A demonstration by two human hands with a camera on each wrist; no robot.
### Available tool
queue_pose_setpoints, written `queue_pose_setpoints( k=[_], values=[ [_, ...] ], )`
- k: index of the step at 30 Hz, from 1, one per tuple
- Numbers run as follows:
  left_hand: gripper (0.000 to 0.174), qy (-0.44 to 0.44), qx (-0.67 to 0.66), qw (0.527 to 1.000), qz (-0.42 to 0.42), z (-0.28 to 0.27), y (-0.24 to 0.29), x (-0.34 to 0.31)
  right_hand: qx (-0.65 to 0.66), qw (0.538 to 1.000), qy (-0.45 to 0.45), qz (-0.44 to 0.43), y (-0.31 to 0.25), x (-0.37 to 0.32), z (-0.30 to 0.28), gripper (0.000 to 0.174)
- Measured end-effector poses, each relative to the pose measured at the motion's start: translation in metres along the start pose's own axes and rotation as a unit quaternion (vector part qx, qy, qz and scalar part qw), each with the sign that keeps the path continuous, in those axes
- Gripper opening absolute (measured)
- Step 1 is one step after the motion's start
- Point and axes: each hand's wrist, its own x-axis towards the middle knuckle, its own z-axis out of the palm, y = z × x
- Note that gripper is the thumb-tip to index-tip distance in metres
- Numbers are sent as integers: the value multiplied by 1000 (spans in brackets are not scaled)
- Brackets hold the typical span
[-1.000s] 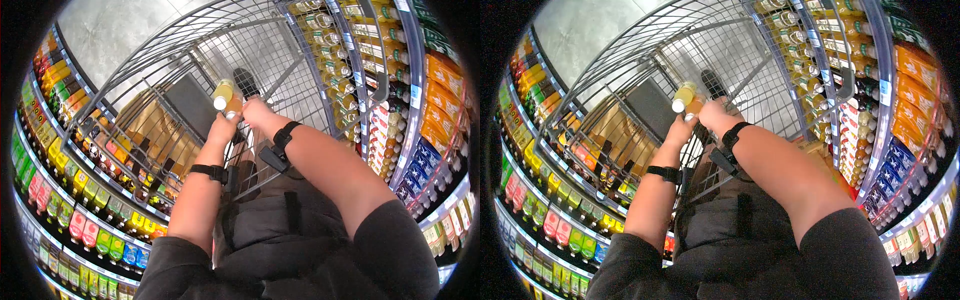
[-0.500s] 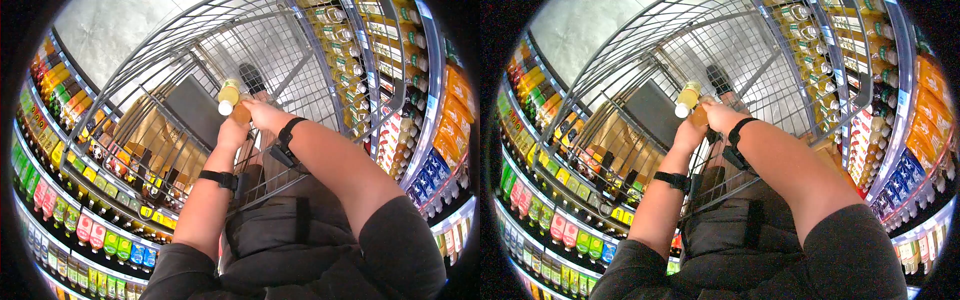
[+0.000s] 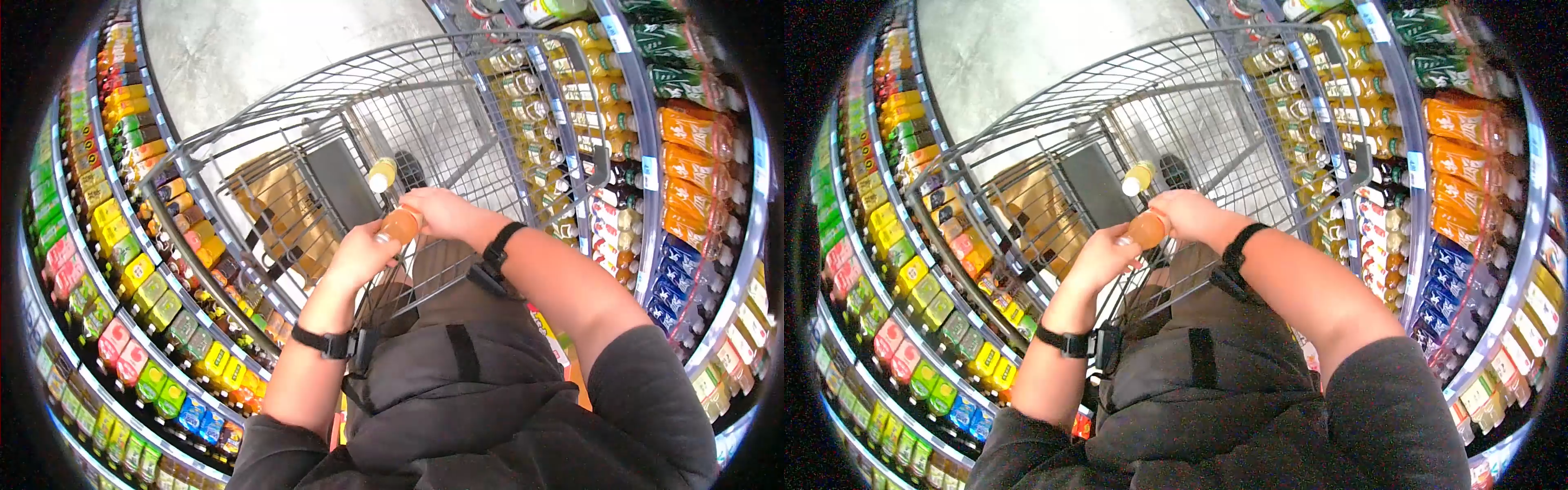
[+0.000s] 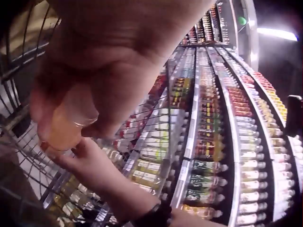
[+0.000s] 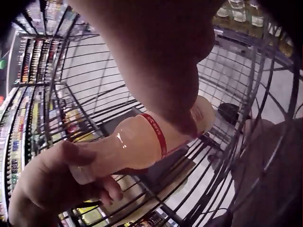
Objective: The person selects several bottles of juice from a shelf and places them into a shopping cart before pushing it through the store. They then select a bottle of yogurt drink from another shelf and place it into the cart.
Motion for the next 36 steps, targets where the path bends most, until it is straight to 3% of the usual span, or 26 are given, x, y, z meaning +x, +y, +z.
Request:
queue_pose_setpoints(
  k=[4, 6, 8, 12, 14, 16, 18, 20, 24, 26, 29, 36],
  values=[
    [52, 40, -49, 997, 53, -22, 1, -68, -31, 997, -26, -70, -72, -11, -49, 55],
    [46, 80, -74, 991, 74, -30, 3, -105, 65, 995, -43, -65, -108, -18, -64, 56],
    [39, 116, -139, 978, 107, -38, 3, -141, 66, 993, -28, -96, -140, -26, -73, 58],
    [30, 196, -140, 952, 190, -44, 8, -210, 101, 992, -39, -72, -220, -51, -91, 59],
    [33, 183, -159, 938, 246, -46, -8, -228, 249, 966, -68, 26, -255, -67, -90, 56],
    [40, 187, -162, 927, 282, -39, -12, -250, 306, 950, -61, 6, -273, -79, -80, 53],
    [52, 205, -92, 917, 330, -31, -20, -268, 450, 892, -40, 25, -295, -91, -75, 48],
    [52, 199, -5, 908, 369, -28, -17, -294, 451, 892, -26, 10, -318, -103, -79, 45],
    [52, 146, 0, 911, 385, -22, -23, -315, 411, 911, 1, 41, -356, -133, -85, 48],
    [51, 83, -59, 914, 393, -17, -23, -319, 393, 918, 23, 44, -365, -148, -82, 47],
    [51, 34, -106, 899, 423, -3, -17, -330, 406, 913, 39, 18, -372, -174, -77, 49],
    [57, -19, -36, 886, 463, 35, -4, -329, 443, 884, 149, 24, -382, -238, -65, 50]
  ],
)
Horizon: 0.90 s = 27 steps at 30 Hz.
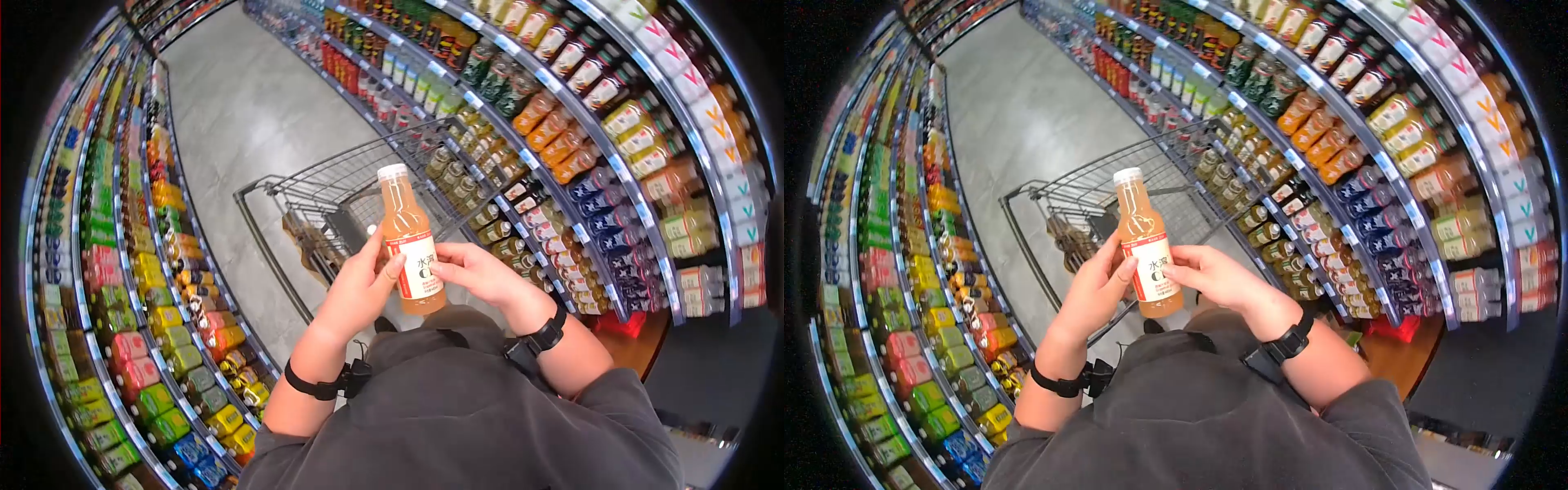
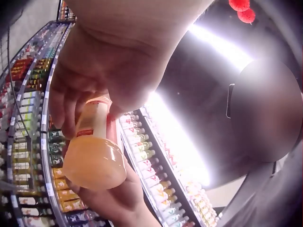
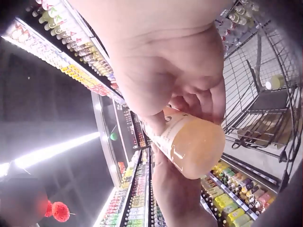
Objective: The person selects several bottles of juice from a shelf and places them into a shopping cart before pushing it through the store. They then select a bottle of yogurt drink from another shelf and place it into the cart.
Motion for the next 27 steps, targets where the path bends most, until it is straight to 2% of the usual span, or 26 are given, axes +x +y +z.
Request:
queue_pose_setpoints(
  k=[5, 8, 10, 12, 17, 19, 20, 23, 24, 27],
  values=[
    [78, -83, 138, 987, -7, 37, 17, 20, 16, 995, 85, -42, 6, -37, -16, 43],
    [78, -112, 145, 982, 40, 67, 21, 42, -13, 992, 114, -51, 2, -66, -30, 40],
    [73, -134, 130, 982, 25, 91, 28, 57, -41, 988, 141, -50, -7, -91, -43, 36],
    [67, -159, 134, 978, 13, 117, 36, 72, -149, 977, 149, -23, -16, -119, -56, 33],
    [54, -229, 167, 959, 23, 195, 46, 112, -149, 959, 236, -46, -14, -185, -104, 33],
    [59, -235, 269, 931, 74, 233, 56, 123, -84, 938, 327, -77, -9, -211, -130, 33],
    [59, -245, 272, 928, 76, 251, 59, 130, -50, 922, 368, -109, -8, -223, -142, 32],
    [68, -289, 341, 876, 184, 304, 66, 147, -21, 870, 467, -157, -27, -266, -175, 29],
    [68, -296, 342, 872, 186, 322, 68, 152, 2, 869, 479, -128, -35, -282, -186, 28],
    [69, -318, 351, 848, 239, 373, 71, 167, 43, 852, 488, -186, -39, -316, -217, 28]
  ],
)
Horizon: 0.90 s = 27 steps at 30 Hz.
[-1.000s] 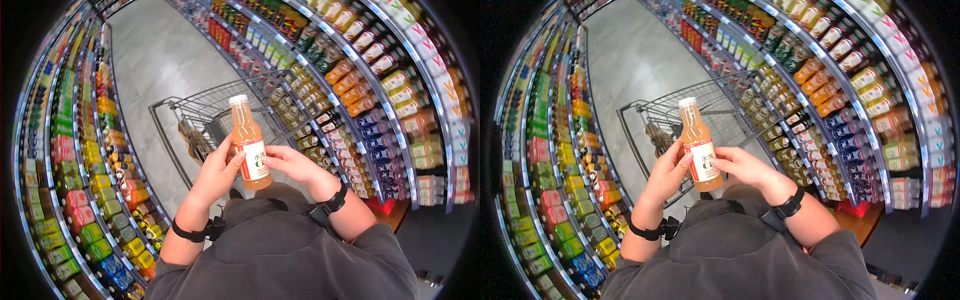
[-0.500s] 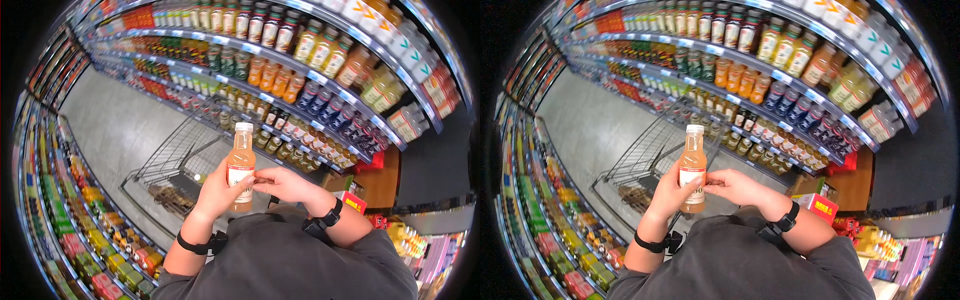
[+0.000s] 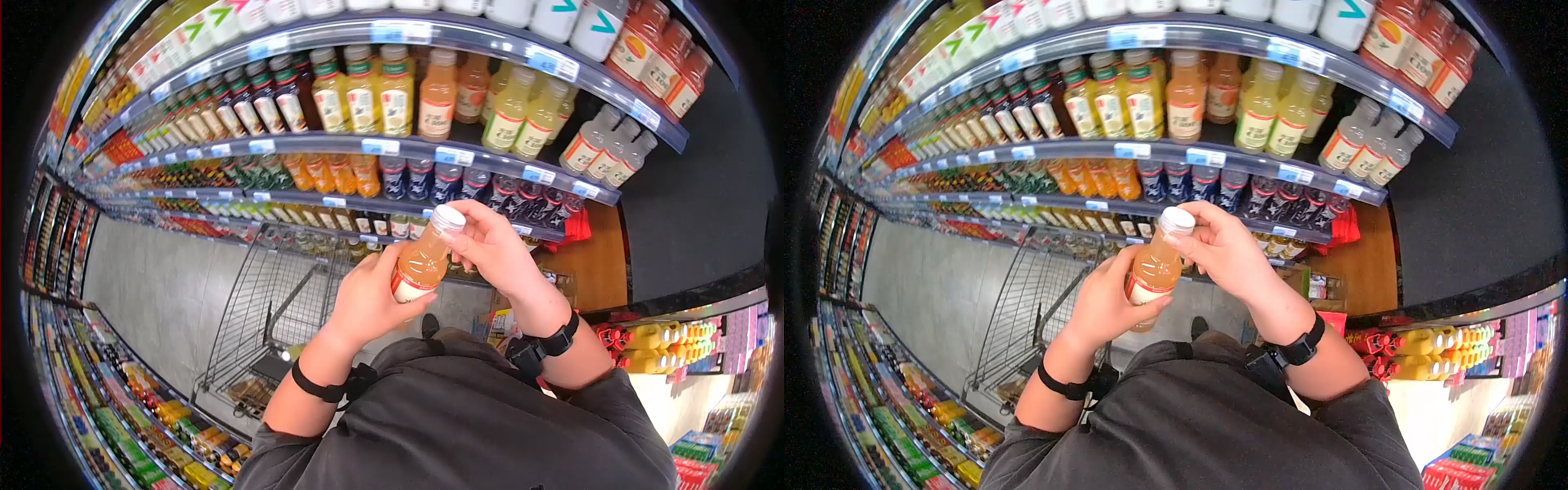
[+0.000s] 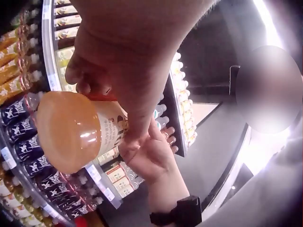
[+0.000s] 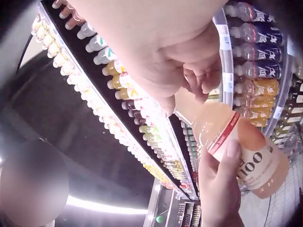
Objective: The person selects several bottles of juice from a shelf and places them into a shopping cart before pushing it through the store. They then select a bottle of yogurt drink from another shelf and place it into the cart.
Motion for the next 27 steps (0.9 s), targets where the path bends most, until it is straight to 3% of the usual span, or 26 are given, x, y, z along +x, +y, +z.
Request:
queue_pose_setpoints(
  k=[3, 5, 7, 9, 11, 13, 27],
  values=[
    [72, -1, 20, 998, 62, 22, 8, 42, -13, 999, 28, -17, -6, 8, -34, 29],
    [76, 15, 24, 996, 80, 35, 13, 67, 30, 991, 22, -125, -5, 15, -52, 34],
    [77, 4, 15, 997, 74, 42, 26, 89, 17, 988, 50, -143, -17, 17, -66, 36],
    [76, 47, -5, 996, 71, 52, 31, 108, -155, 963, 73, -210, -30, 21, -80, 36],
    [76, 57, -17, 995, 85, 55, 38, 126, -190, 951, 89, -226, -50, 25, -86, 39],
    [72, 109, -84, 987, 82, 57, 44, 144, -282, 902, 122, -303, -60, 39, -100, 42],
    [72, 146, -127, 971, 144, 47, 36, 201, -327, 865, 164, -345, -83, 101, -114, 46]
  ],
)
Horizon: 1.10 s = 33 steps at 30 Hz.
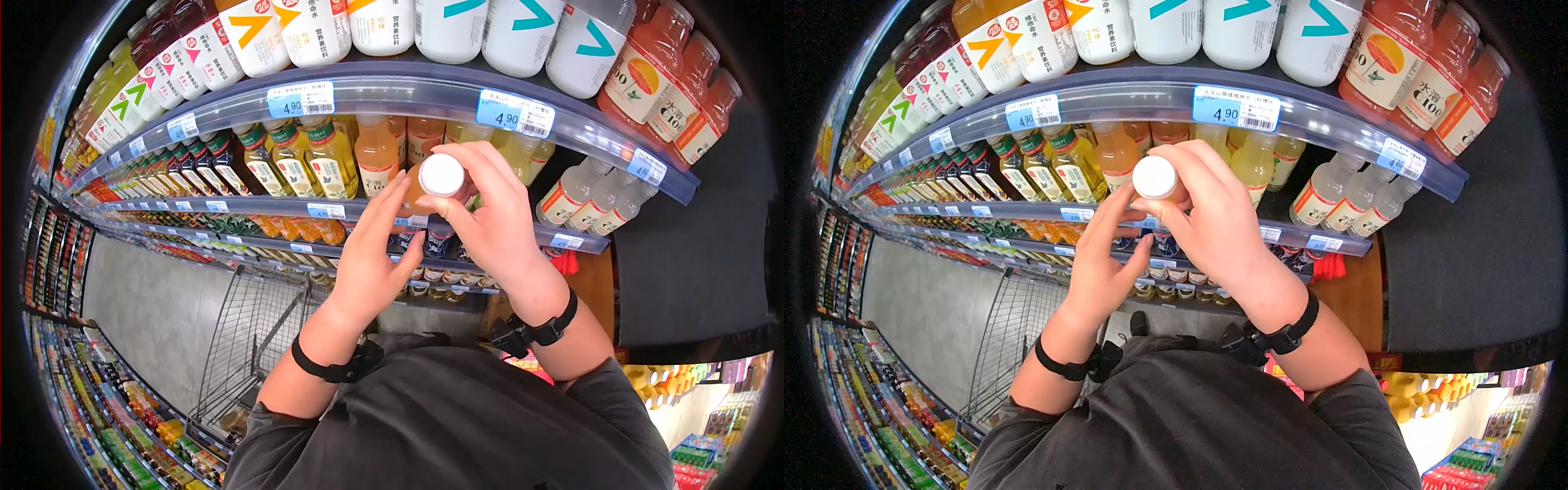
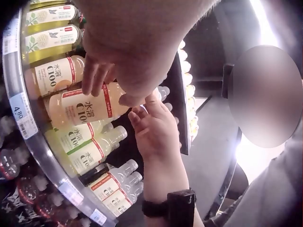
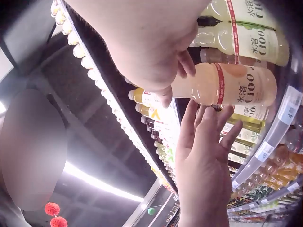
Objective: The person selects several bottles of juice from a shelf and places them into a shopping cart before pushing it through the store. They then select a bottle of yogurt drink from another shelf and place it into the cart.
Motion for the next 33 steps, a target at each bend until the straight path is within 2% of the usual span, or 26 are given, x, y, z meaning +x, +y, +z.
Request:
queue_pose_setpoints(
  k=[6, 8, 13, 18, 22, 24, 25, 27, 28, 30, 33],
  values=[
    [67, -40, -26, 999, -18, -5, -16, 21, -21, 999, -7, 30, 13, 14, 6, 44],
    [65, -32, -8, 999, 25, -6, -21, 27, -39, 999, -2, 29, 16, 19, 9, 42],
    [65, -58, -17, 998, 11, -14, -28, 40, -101, 995, 22, 17, 24, 27, 18, 40],
    [64, -77, -35, 996, 2, -19, -36, 51, -166, 984, 4, 62, 31, 33, 23, 36],
    [63, -93, -12, 996, -10, -22, -40, 60, -168, 981, -2, 97, 38, 37, 28, 37],
    [63, -102, -6, 995, -8, -24, -43, 63, -152, 975, -4, 164, 36, 42, 29, 38],
    [62, -101, -4, 995, -8, -24, -44, 64, -153, 974, 0, 167, 36, 44, 30, 38],
    [61, -105, -5, 994, -6, -25, -47, 67, -225, 967, 17, 122, 37, 46, 33, 36],
    [61, -111, -6, 994, -10, -26, -51, 67, -228, 965, 20, 126, 40, 47, 35, 36],
    [60, -122, -10, 992, -14, -27, -55, 70, -243, 967, 50, 60, 47, 49, 40, 29],
    [59, -139, 3, 990, -8, -32, -53, 76, -257, 964, 50, 56, 45, 54, 43, 23]
  ],
)
